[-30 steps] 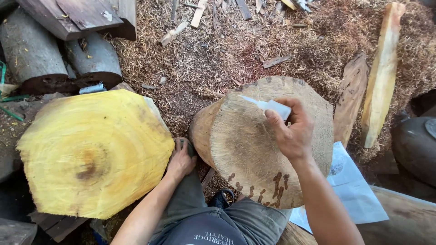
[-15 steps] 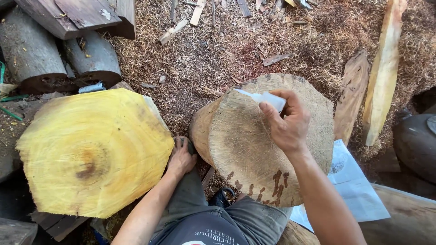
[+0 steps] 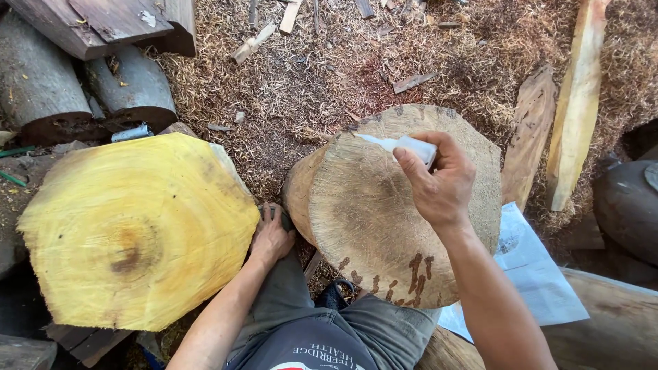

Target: Apply adhesive to wood pieces to join them or fill cracks during a woodworking project.

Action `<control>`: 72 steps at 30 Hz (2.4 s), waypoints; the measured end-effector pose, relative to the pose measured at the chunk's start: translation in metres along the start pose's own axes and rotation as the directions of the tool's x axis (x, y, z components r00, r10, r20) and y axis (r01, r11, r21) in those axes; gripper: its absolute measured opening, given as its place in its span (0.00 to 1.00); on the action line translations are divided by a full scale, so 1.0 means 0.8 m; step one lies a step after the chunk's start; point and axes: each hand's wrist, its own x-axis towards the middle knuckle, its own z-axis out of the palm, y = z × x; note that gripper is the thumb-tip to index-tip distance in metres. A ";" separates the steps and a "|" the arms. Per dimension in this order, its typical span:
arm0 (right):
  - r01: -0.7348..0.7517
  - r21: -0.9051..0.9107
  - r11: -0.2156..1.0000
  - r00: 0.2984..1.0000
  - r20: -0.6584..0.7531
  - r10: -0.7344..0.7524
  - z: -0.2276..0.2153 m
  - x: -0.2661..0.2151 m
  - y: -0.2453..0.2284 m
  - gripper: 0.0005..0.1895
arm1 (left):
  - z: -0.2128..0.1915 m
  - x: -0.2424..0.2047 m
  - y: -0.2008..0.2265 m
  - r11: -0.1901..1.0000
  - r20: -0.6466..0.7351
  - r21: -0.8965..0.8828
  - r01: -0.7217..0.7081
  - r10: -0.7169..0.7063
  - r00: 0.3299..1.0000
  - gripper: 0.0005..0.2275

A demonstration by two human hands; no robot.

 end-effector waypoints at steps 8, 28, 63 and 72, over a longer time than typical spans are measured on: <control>-0.038 -0.032 0.999 0.999 -0.006 0.037 0.000 0.004 -0.008 0.15 | 0.011 0.010 -0.008 0.999 0.054 -0.017 0.029 -0.028 0.998 0.43; -0.114 0.114 0.987 0.993 0.055 0.109 0.014 -0.012 -0.024 0.15 | 0.005 0.011 -0.002 1.000 0.011 -0.019 0.014 -0.014 1.000 0.42; -0.033 0.003 0.999 0.999 0.038 0.033 0.005 0.000 -0.020 0.14 | 0.008 0.017 -0.002 0.999 0.053 0.015 0.044 -0.045 0.998 0.42; -0.008 0.031 0.999 1.000 0.014 0.007 0.010 0.003 -0.025 0.14 | 0.003 0.011 0.002 0.999 0.046 -0.014 0.045 -0.045 0.998 0.42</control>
